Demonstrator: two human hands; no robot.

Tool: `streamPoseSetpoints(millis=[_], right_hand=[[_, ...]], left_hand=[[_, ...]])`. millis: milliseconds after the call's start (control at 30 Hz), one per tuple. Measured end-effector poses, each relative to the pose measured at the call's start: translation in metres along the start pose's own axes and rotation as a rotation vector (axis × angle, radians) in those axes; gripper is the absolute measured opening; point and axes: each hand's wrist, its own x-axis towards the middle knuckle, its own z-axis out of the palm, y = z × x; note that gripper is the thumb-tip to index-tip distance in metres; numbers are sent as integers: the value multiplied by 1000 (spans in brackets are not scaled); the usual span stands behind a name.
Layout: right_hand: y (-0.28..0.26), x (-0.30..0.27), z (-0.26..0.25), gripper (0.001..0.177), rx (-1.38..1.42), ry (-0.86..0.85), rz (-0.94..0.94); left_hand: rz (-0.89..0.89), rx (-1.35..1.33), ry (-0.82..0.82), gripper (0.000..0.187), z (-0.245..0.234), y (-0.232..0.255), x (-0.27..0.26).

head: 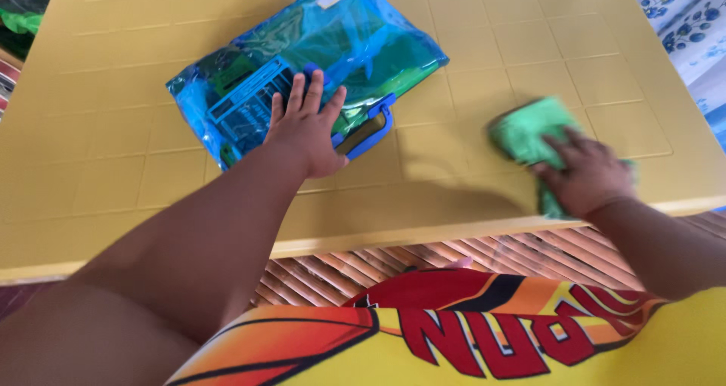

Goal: The person wipes a yellow table surface and a blue-green plastic bag using a green cloth. They move the bag aside, wipe the table, then wipe the bag's exterior and interior before wiping the table again.

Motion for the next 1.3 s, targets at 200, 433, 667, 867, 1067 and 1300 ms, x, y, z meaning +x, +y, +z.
streamPoseSetpoints(millis=[200, 433, 667, 867, 1067, 1300], right_hand=[[-39, 4, -2, 74, -36, -133, 272], [-134, -64, 0, 68, -70, -158, -254], [-7, -59, 18, 65, 30, 105, -128], [56, -16, -31, 41, 7, -51, 434], [-52, -10, -52, 69, 6, -103, 49], [-28, -14, -29, 59, -137, -181, -296]], left_hand=[[-11, -35, -56, 122, -8, 4, -4], [-25, 9, -36, 119, -5, 5, -4], [-63, -40, -19, 116, -5, 8, -15], [-182, -94, -38, 106, -8, 43, -12], [284, -135, 75, 106, 44, 105, 10], [28, -131, -385, 123, 45, 137, -10]])
